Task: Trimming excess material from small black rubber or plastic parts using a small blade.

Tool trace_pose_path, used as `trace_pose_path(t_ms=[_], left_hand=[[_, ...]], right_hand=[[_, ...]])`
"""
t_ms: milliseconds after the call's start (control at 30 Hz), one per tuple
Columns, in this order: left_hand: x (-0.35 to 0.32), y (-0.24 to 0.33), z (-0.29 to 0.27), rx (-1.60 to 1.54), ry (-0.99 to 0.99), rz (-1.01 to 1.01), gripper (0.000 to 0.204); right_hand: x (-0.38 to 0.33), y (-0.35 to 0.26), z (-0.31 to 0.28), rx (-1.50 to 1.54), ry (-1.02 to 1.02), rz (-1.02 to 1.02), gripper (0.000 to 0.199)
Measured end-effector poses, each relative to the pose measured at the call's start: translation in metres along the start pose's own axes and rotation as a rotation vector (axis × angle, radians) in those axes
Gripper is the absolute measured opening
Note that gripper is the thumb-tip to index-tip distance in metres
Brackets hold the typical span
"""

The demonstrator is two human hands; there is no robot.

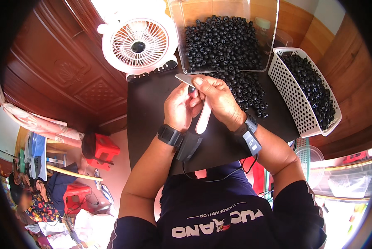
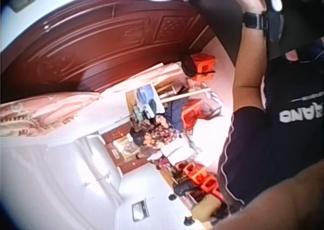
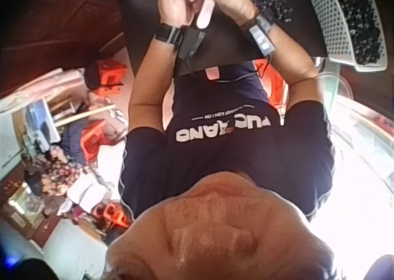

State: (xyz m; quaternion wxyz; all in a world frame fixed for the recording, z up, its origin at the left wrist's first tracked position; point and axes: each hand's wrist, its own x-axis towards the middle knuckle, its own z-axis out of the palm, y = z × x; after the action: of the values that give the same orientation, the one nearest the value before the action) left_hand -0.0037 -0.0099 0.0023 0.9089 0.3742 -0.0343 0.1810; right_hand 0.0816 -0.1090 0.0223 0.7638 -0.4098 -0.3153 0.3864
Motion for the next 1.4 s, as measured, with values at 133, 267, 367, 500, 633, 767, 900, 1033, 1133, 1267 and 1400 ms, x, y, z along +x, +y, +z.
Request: trace_pose_path(t_ms=[133,267,367,500,633,767,900,1033,1133,1267,1400], left_hand=[[-0.001,0.000,-0.004,-0.024,-0.011,-0.023,0.027],[0.001,-0.004,0.017,-0.005,0.287,0.060,0.026],[-0.002,0.000,0.021,0.161,0.319,-0.087,0.023],[-0.002,-0.001,0.013,-0.029,0.122,-0.060,0.028],[0.000,-0.001,0.009,-0.028,0.003,-0.070,0.030],[-0.001,0.002,0.009,0.006,0.003,-0.070,0.030],[-0.001,0.003,0.009,-0.023,0.046,-0.092,0.031],[0.000,0.002,0.008,0.023,0.048,-0.085,0.031],[0.000,0.001,0.010,0.052,0.094,-0.074,0.031],[-0.002,0.001,0.008,0.016,0.154,-0.060,0.027],[-0.001,-0.001,0.009,-0.006,0.173,-0.065,0.026]], right_hand=[[0.000,0.000,0.003,-0.043,-0.003,-0.023,0.026],[0.000,0.004,0.002,-0.056,-0.015,-0.050,0.026],[-0.001,0.004,0.001,-0.182,-0.038,-0.135,0.024],[-0.001,-0.004,0.001,-0.015,0.002,0.080,0.033],[0.003,-0.004,-0.005,0.032,-0.042,0.023,0.043],[-0.001,-0.008,-0.003,0.017,-0.041,0.082,0.038],[-0.002,-0.008,0.002,-0.016,-0.002,0.052,0.029],[-0.003,-0.008,0.002,-0.032,0.010,0.056,0.028],[0.000,-0.004,-0.002,0.000,-0.023,0.037,0.026],[-0.002,-0.005,0.004,-0.077,-0.012,0.010,0.025],[-0.002,-0.003,0.005,-0.058,-0.011,0.001,0.026]])
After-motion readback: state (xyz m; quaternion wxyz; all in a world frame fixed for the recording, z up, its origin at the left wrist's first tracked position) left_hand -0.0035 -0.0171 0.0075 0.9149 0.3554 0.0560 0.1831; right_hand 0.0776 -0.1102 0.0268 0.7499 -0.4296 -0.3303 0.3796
